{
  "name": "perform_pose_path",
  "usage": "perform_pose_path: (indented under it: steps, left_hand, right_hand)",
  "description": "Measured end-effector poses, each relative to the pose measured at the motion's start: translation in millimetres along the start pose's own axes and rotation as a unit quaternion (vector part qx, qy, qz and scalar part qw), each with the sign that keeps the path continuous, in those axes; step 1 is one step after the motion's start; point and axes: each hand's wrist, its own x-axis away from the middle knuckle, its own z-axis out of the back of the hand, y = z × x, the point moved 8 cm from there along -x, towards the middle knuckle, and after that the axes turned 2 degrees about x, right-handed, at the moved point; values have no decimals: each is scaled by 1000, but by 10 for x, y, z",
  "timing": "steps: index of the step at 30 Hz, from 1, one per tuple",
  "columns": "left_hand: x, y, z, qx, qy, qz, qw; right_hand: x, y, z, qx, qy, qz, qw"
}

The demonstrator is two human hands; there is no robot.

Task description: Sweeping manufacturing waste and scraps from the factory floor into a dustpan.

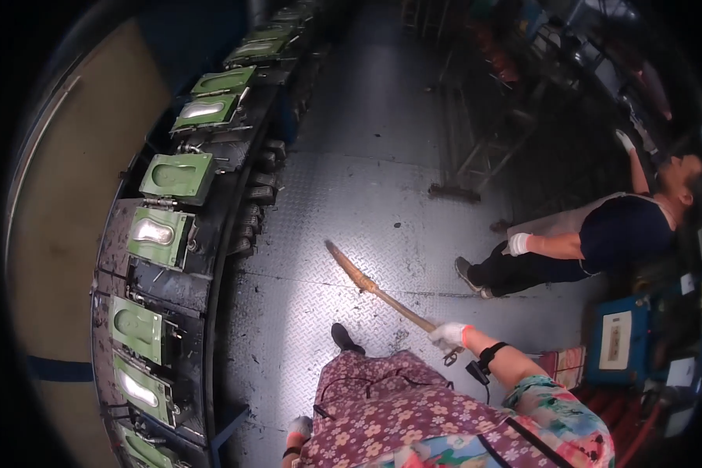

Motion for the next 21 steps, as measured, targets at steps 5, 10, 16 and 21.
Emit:
perform_pose_path:
  steps: [5, 10, 16, 21]
  left_hand:
    - [-17, 680, 3184, 294, 308, -69, 902]
    - [-102, 1619, 5690, 475, 329, -25, 816]
    - [-676, 2983, 6789, 555, 237, 15, 797]
    - [-1099, 4008, 6982, 534, 184, 55, 823]
  right_hand:
    - [-47, -1473, 815, 217, 184, 5, 959]
    - [-566, -2488, 2034, 6, 194, 32, 981]
    - [-2034, -3818, 4266, -46, 283, 68, 956]
    - [-3673, -4652, 6524, -123, 409, 96, 899]
